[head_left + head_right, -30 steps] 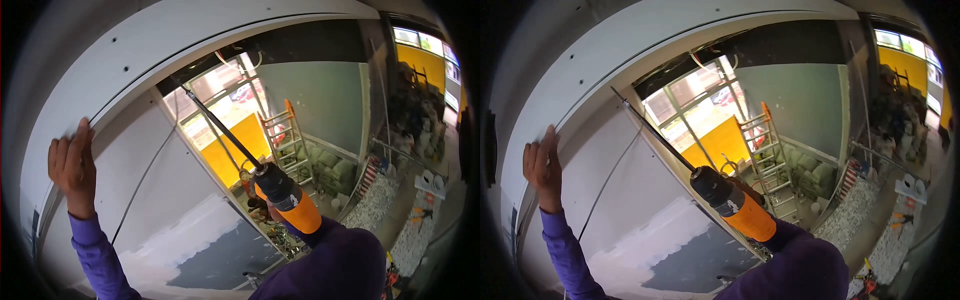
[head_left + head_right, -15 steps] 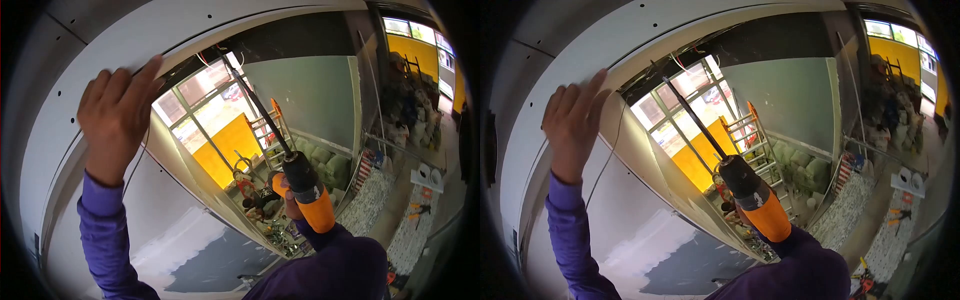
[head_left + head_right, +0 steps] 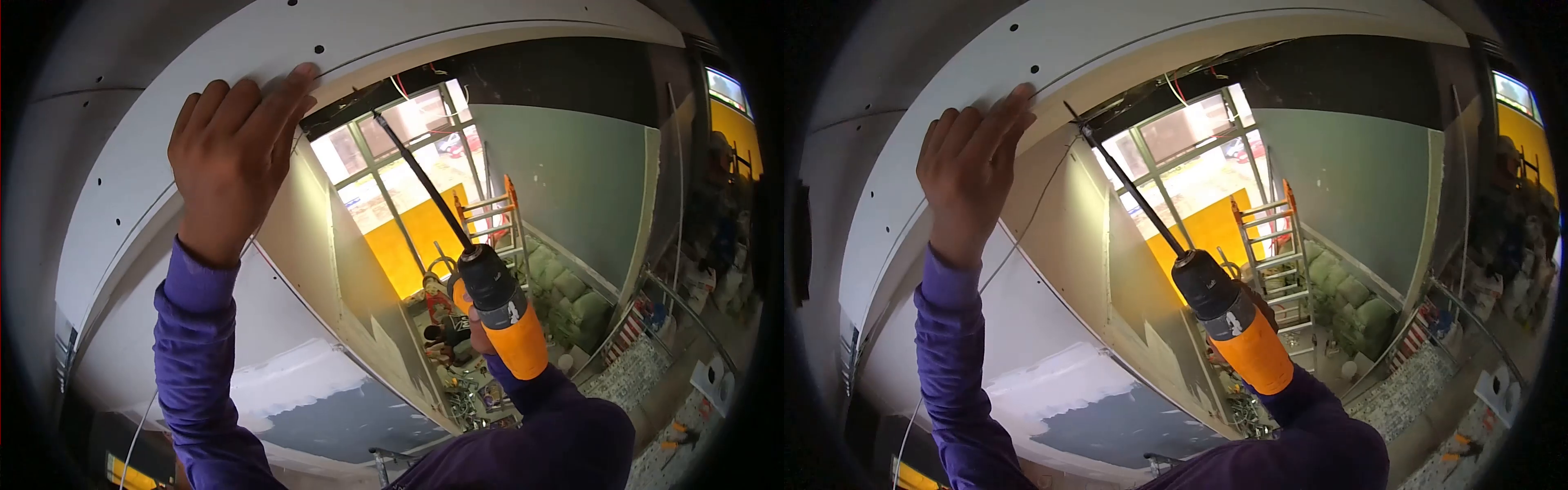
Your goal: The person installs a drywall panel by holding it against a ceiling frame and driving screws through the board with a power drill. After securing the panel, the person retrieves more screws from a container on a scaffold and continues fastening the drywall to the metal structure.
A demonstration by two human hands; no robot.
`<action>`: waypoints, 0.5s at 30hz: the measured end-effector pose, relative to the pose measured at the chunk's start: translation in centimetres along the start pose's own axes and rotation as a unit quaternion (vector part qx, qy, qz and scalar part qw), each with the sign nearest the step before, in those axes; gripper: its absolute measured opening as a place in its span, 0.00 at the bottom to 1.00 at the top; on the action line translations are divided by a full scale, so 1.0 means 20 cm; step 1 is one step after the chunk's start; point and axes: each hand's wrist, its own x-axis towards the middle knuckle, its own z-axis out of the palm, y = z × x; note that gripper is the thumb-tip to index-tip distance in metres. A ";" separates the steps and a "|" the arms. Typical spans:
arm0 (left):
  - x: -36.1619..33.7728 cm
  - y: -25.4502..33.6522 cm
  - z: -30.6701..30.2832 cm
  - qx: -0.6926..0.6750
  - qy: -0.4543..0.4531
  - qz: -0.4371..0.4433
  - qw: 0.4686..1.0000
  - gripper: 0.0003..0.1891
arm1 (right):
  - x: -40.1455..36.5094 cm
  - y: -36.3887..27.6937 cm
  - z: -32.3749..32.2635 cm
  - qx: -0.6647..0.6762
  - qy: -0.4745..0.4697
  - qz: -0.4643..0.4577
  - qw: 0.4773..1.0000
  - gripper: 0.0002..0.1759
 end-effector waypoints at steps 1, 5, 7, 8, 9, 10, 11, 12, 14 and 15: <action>0.01 0.01 0.00 -0.006 -0.005 -0.008 1.000 0.18 | -0.01 0.01 -0.01 0.073 -0.006 0.071 0.995 0.12; 0.00 0.00 0.00 0.020 -0.018 0.021 0.999 0.16 | 0.22 -0.40 0.09 -0.167 -0.088 -0.186 0.964 0.16; 0.00 0.01 0.02 0.029 -0.020 0.045 0.998 0.16 | 0.21 -0.27 -0.01 -0.241 -0.178 -0.184 0.936 0.16; -0.02 0.00 0.00 0.044 -0.060 0.022 0.997 0.17 | 0.20 -0.21 -0.04 -0.219 -0.188 -0.171 0.942 0.16; -0.03 0.00 0.02 0.052 -0.047 0.026 0.997 0.18 | 0.19 -0.16 -0.05 -0.175 -0.180 -0.159 0.955 0.16; -0.02 -0.01 0.03 0.062 -0.037 0.041 0.997 0.19 | 0.18 -0.12 -0.05 -0.126 -0.168 -0.150 0.966 0.17; 0.02 0.00 0.04 0.050 -0.010 0.050 0.997 0.17 | 0.18 -0.11 -0.07 -0.113 -0.159 -0.140 0.971 0.17; 0.04 0.00 0.05 0.051 -0.002 0.059 0.997 0.17 | 0.18 -0.10 -0.08 -0.093 -0.147 -0.134 0.975 0.17; 0.06 -0.01 0.05 0.073 -0.011 0.072 0.995 0.17 | 0.18 -0.09 -0.12 -0.061 -0.131 -0.127 0.981 0.17; 0.05 -0.01 0.05 0.074 -0.010 0.074 0.994 0.17 | 0.17 -0.09 -0.13 -0.056 -0.124 -0.122 0.983 0.17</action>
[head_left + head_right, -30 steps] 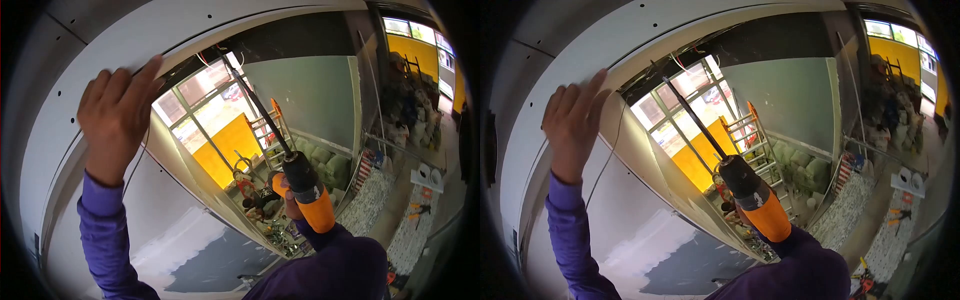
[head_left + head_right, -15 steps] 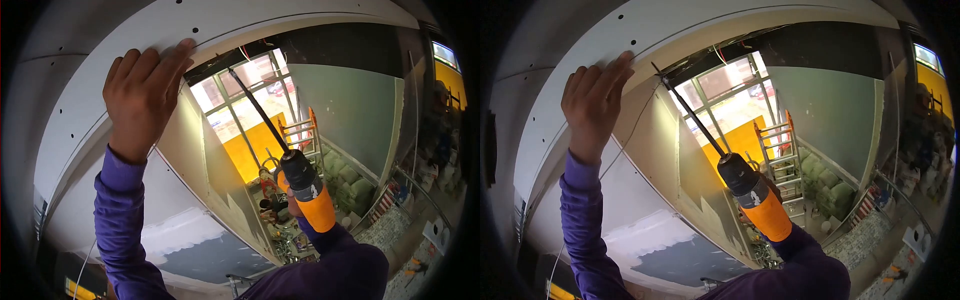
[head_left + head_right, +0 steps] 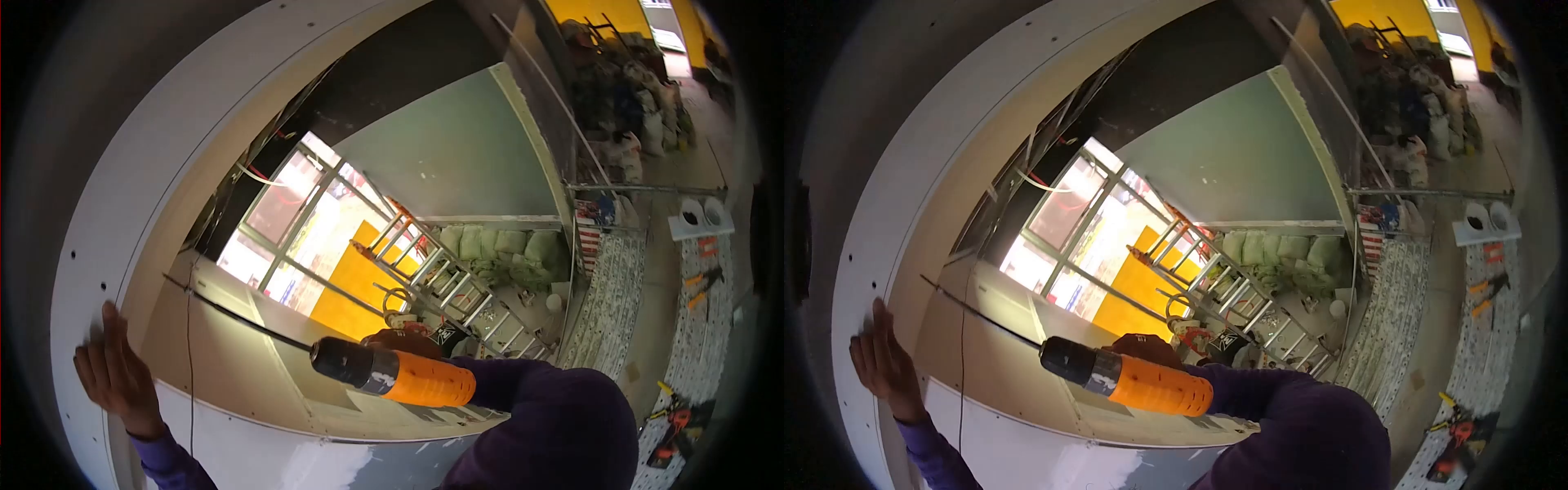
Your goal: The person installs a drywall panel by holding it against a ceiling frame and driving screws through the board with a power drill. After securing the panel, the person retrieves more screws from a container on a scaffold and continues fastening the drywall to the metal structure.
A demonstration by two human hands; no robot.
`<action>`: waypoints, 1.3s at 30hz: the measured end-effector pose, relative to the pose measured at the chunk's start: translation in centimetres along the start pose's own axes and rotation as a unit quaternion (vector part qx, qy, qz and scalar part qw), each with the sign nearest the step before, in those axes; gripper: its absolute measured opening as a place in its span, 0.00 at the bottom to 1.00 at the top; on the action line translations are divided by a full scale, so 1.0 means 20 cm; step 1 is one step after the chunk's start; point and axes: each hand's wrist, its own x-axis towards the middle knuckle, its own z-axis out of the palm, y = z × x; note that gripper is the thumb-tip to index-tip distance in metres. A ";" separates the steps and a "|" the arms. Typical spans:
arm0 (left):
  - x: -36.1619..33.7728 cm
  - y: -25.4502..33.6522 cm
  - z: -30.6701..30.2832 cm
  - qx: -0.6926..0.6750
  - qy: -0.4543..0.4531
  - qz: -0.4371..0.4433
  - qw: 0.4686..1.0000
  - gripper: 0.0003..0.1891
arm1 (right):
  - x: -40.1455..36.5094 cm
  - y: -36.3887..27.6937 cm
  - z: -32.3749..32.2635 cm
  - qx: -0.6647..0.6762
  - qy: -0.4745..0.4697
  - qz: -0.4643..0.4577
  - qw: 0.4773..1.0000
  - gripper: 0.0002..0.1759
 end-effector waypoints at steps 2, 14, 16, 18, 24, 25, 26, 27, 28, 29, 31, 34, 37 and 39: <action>-0.01 0.00 0.01 0.003 -0.003 0.001 1.000 0.18 | -0.02 0.00 -0.04 0.002 0.012 0.010 1.000 0.18; -0.01 0.00 -0.01 -0.019 -0.015 -0.004 1.000 0.18 | -0.11 0.04 -0.18 0.003 0.049 0.047 0.998 0.20; 0.00 0.01 -0.01 -0.016 -0.019 -0.006 1.000 0.18 | -0.11 0.04 -0.19 0.003 0.051 0.054 0.997 0.21; 0.00 0.02 -0.02 -0.006 -0.030 -0.011 0.999 0.18 | -0.11 0.05 -0.20 -0.003 0.057 0.061 0.996 0.21; 0.00 0.02 -0.01 -0.032 -0.022 -0.020 0.999 0.16 | -0.11 0.10 -0.33 0.061 0.041 0.020 0.997 0.27; 0.01 0.03 -0.02 -0.028 -0.023 -0.021 0.999 0.16 | -0.10 0.06 -0.37 0.056 0.055 -0.013 0.997 0.27; 0.02 0.04 -0.03 -0.024 -0.027 -0.022 0.999 0.16 | -0.07 0.02 -0.41 0.053 0.070 -0.046 0.995 0.27; 0.03 0.04 -0.03 -0.020 -0.031 -0.022 0.999 0.15 | 0.01 -0.14 -0.44 -0.035 0.035 0.089 0.995 0.24; 0.02 0.03 -0.02 -0.019 -0.032 -0.020 0.999 0.14 | 0.09 -0.29 -0.48 -0.156 -0.038 0.223 0.962 0.22; 0.04 0.04 -0.03 0.006 -0.034 -0.007 0.999 0.12 | 0.17 -0.45 -0.52 -0.260 -0.135 0.324 0.900 0.19; 0.04 0.06 -0.08 -0.004 -0.081 -0.040 0.996 0.08 | 0.13 -0.34 -0.45 -0.024 0.026 0.191 0.981 0.16; 0.04 0.07 -0.08 0.010 -0.057 -0.044 0.997 0.11 | -0.30 0.37 -0.33 -0.331 0.200 0.009 0.922 0.15; 0.00 0.06 -0.08 -0.023 -0.044 -0.068 0.996 0.12 | -0.25 0.40 -0.23 -0.208 0.110 0.016 0.972 0.16; -0.01 0.05 -0.08 -0.023 -0.042 -0.071 0.996 0.13 | -0.33 0.59 -0.16 -0.099 0.107 0.112 0.983 0.19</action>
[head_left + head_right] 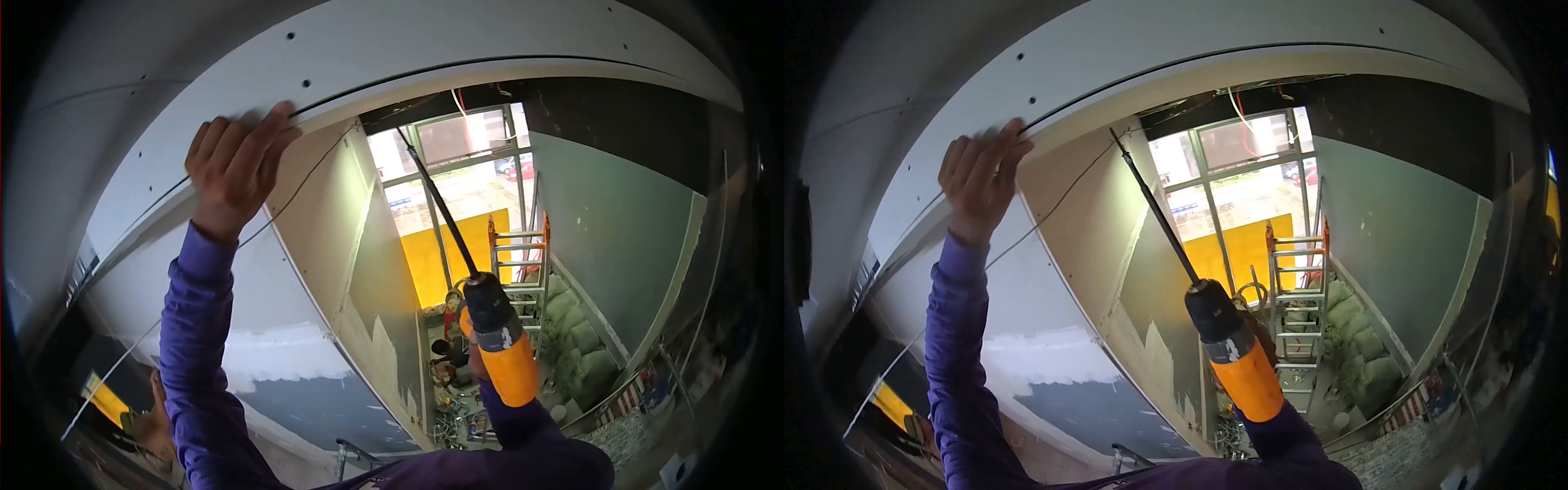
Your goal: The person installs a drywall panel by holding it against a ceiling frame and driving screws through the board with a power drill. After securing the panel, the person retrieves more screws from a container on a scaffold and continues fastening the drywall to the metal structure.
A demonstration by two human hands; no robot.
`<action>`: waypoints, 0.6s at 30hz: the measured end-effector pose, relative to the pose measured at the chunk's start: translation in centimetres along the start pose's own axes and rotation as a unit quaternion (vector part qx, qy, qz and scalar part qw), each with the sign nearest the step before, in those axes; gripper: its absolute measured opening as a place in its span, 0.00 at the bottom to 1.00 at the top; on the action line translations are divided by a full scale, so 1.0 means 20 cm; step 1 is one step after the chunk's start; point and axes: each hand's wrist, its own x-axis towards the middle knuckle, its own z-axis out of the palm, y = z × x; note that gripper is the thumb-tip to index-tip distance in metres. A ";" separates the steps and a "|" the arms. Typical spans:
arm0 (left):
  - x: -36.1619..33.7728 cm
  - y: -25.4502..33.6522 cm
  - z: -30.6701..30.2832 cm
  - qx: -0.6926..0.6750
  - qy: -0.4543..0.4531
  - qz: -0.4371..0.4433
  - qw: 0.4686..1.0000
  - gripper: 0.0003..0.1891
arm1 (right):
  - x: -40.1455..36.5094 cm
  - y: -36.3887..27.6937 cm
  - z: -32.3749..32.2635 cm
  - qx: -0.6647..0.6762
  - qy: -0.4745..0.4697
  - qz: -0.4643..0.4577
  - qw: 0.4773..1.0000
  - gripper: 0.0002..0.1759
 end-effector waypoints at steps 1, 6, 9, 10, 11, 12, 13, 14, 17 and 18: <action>0.00 0.00 0.01 -0.003 0.007 0.003 1.000 0.14 | 0.03 -0.14 0.05 0.128 -0.023 0.103 0.986 0.21; -0.02 -0.04 0.04 -0.025 0.044 0.011 0.999 0.18 | 0.09 -0.32 0.25 0.149 -0.051 0.113 0.981 0.21; -0.02 -0.04 0.05 -0.018 0.054 0.016 0.998 0.17 | 0.09 -0.35 0.31 0.145 -0.057 0.109 0.982 0.21; -0.03 -0.05 0.06 -0.016 0.057 0.019 0.998 0.17 | 0.09 -0.35 0.32 0.144 -0.058 0.108 0.982 0.21; -0.03 -0.05 0.07 -0.015 0.063 0.026 0.998 0.17 | 0.09 -0.36 0.34 0.142 -0.058 0.107 0.982 0.21; -0.03 -0.05 0.07 -0.013 0.069 0.032 0.997 0.17 | 0.09 -0.36 0.35 0.141 -0.059 0.107 0.982 0.21; -0.03 -0.06 0.08 -0.010 0.076 0.037 0.996 0.16 | 0.09 -0.37 0.35 0.139 -0.059 0.107 0.983 0.21; -0.03 -0.06 0.09 -0.009 0.078 0.039 0.996 0.16 | 0.09 -0.37 0.36 0.136 -0.059 0.106 0.983 0.21; -0.02 -0.05 0.08 -0.014 0.080 0.039 0.996 0.15 | 0.07 -0.38 0.38 0.130 -0.060 0.108 0.984 0.20; -0.02 -0.04 0.08 -0.020 0.078 0.036 0.996 0.14 | 0.07 -0.38 0.38 0.128 -0.061 0.108 0.984 0.20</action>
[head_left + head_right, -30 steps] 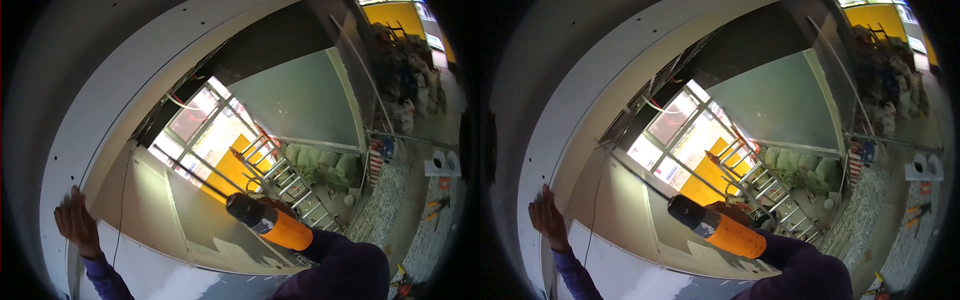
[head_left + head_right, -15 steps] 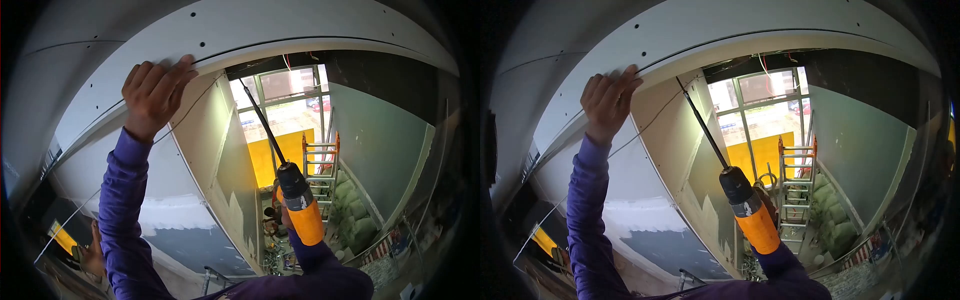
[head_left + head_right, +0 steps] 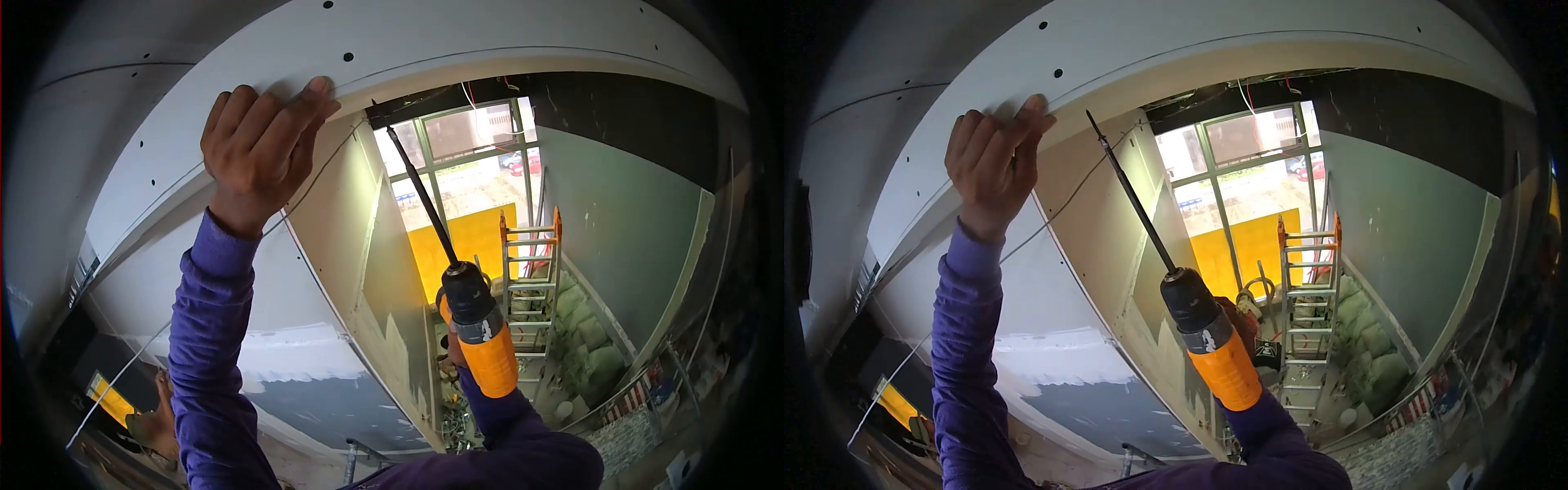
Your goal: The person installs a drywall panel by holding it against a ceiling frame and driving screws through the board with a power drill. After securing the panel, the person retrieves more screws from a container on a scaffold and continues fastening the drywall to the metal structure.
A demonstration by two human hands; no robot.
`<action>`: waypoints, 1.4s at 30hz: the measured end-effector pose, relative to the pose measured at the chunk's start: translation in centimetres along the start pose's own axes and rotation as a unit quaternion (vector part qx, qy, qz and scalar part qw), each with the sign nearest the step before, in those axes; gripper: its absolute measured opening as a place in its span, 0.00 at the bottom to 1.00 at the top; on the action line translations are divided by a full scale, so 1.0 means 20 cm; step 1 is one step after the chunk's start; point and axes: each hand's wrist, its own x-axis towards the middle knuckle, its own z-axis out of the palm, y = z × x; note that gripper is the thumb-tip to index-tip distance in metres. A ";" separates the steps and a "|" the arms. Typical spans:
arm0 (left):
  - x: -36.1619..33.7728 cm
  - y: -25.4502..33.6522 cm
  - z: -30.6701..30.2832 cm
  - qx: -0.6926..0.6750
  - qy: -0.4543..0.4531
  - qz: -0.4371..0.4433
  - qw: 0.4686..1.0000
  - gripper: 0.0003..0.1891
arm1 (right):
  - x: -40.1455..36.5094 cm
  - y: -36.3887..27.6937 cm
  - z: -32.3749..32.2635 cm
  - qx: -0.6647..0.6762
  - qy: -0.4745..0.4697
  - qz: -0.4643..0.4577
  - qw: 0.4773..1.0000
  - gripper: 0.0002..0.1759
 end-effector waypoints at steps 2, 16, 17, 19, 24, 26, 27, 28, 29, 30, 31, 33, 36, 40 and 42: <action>0.00 0.00 0.00 -0.008 -0.001 0.000 1.000 0.14 | 0.00 0.00 0.02 -0.004 0.000 -0.001 1.000 0.20; -0.02 -0.02 0.00 -0.011 -0.012 0.012 1.000 0.16 | 0.04 0.01 0.10 -0.008 -0.002 0.000 1.000 0.19; -0.02 -0.03 0.01 -0.004 -0.002 0.019 1.000 0.16 | 0.04 0.01 0.10 -0.008 -0.002 -0.001 1.000 0.19; -0.03 -0.04 0.03 0.010 0.019 0.034 0.999 0.15 | 0.04 0.01 0.11 -0.010 -0.001 0.000 1.000 0.19; -0.03 -0.05 0.03 0.010 0.015 0.034 0.999 0.16 | 0.03 0.03 0.12 -0.008 0.000 0.000 1.000 0.18; -0.03 -0.04 0.03 0.008 0.012 0.035 0.999 0.16 | 0.03 0.04 0.13 -0.007 -0.001 0.000 1.000 0.18; -0.03 -0.04 0.03 0.007 0.010 0.034 0.999 0.16 | 0.04 0.04 0.13 -0.007 -0.001 0.000 1.000 0.18; -0.03 -0.04 0.03 0.006 0.007 0.033 0.999 0.16 | 0.04 0.04 0.13 -0.006 -0.003 0.000 1.000 0.18; -0.03 -0.04 0.03 0.005 0.010 0.035 0.999 0.16 | 0.05 0.04 0.14 -0.006 -0.003 -0.003 1.000 0.18; -0.03 -0.04 0.03 0.003 0.012 0.037 0.999 0.16 | 0.06 0.05 0.15 -0.006 -0.004 -0.002 1.000 0.18; -0.03 -0.04 0.04 0.002 0.015 0.038 0.999 0.16 | 0.07 0.05 0.15 -0.005 -0.003 -0.003 1.000 0.18; -0.03 -0.04 0.04 0.002 0.014 0.037 0.999 0.16 | 0.09 0.05 0.17 -0.002 -0.005 -0.005 1.000 0.18; -0.03 -0.04 0.03 0.005 0.010 0.034 0.999 0.16 | 0.10 0.05 0.19 -0.002 -0.007 -0.009 1.000 0.18; -0.02 -0.02 0.01 -0.012 -0.007 0.018 1.000 0.17 | 0.12 0.06 0.24 0.001 -0.009 -0.015 1.000 0.17; -0.02 -0.03 0.02 -0.009 -0.006 0.023 1.000 0.18 | 0.12 0.06 0.26 0.002 -0.011 -0.019 1.000 0.17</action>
